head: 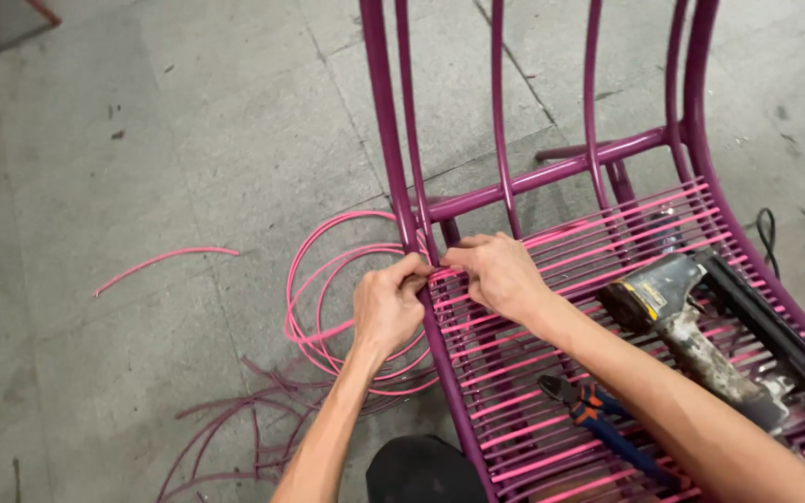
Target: Manually weaving pink plastic cord onto a metal chair frame and securing it with a heat gun and staple gun.
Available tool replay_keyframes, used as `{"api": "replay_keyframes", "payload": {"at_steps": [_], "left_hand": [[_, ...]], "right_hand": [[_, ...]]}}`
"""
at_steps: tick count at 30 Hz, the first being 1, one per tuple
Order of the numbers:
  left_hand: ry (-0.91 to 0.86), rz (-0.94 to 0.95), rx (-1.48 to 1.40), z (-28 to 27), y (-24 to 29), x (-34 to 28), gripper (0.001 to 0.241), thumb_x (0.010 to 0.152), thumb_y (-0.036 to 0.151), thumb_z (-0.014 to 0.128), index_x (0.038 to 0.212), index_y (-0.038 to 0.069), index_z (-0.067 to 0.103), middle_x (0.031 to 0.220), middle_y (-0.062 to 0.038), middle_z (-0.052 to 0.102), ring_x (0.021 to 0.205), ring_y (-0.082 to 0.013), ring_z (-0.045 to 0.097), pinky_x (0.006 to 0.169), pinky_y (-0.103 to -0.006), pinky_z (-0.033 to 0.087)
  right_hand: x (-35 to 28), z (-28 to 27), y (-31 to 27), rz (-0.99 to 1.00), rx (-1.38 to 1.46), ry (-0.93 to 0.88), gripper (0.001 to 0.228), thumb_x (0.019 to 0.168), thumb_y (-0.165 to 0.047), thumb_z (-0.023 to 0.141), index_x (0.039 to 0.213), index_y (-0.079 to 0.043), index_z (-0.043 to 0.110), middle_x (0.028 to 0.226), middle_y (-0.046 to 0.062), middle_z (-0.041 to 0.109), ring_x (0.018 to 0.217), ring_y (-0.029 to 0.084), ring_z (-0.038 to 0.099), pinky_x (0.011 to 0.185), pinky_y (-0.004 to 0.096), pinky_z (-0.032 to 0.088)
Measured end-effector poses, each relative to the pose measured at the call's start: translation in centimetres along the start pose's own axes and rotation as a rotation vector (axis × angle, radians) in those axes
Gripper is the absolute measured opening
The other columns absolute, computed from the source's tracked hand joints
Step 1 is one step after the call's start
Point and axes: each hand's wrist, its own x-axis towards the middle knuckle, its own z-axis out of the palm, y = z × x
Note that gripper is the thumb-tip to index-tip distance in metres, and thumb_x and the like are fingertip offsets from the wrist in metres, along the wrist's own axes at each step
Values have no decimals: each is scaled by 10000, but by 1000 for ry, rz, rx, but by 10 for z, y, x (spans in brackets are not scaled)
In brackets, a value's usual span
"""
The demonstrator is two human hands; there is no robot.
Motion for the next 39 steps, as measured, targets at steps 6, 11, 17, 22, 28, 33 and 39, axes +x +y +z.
{"api": "replay_keyframes", "payload": {"at_steps": [6, 11, 17, 22, 28, 33, 39], "left_hand": [[49, 110, -51, 2, -9, 0, 327, 792, -27, 559, 976, 177, 737, 833, -85, 770, 778, -282, 779, 656, -400, 589], [10, 208, 276, 0, -3, -2, 202, 785, 72, 685, 940, 191, 734, 803, -98, 736, 704, -355, 705, 581, -497, 510], [-1, 231, 308, -2, -7, 0, 223, 784, 75, 668, 957, 205, 719, 805, -89, 733, 708, -356, 704, 575, -510, 505], [-1, 201, 321, -2, -6, -1, 233, 783, 55, 651, 952, 203, 713, 811, -98, 736, 728, -364, 704, 591, -520, 501], [-42, 142, 337, -6, 0, 0, 203, 782, 102, 663, 945, 212, 714, 780, -120, 723, 712, -389, 694, 577, -546, 480], [-77, 146, 338, -11, 2, 3, 185, 783, 130, 691, 956, 196, 706, 750, -142, 713, 702, -409, 684, 574, -562, 470], [-77, 146, 330, -8, -5, 2, 210, 781, 110, 683, 974, 192, 699, 736, -154, 700, 722, -398, 693, 584, -559, 481]], "right_hand": [[-4, 19, -8, 75, -75, 33, 395, 618, -21, 681, 1001, -105, 727, 931, 104, 707, 959, 338, 665, 790, 509, 477], [-11, 6, -11, 65, -71, 17, 392, 691, -21, 694, 1075, -97, 714, 966, 95, 704, 987, 325, 652, 851, 490, 485], [-53, -49, -19, -95, -54, 174, 465, 808, -52, 686, 1272, -75, 662, 1112, 148, 658, 1031, 343, 625, 882, 461, 511], [-117, -118, -32, 296, -289, 65, 567, 840, -212, 746, 1381, -114, 605, 933, 175, 583, 868, 342, 574, 754, 471, 485], [-208, -109, 18, 764, -696, -386, 1190, 761, -586, 756, 1676, -132, 145, 1050, 271, 647, 972, 426, 658, 809, 454, 579], [-205, -117, 28, 1003, -485, -379, 1008, 914, -341, 680, 1741, -97, 157, 1024, 320, 728, 870, 473, 740, 802, 521, 582], [-210, -137, 6, 953, 265, 93, 359, 1092, -271, 636, 958, 38, 510, 696, 198, 577, 555, 301, 566, 534, 500, 495]]}}
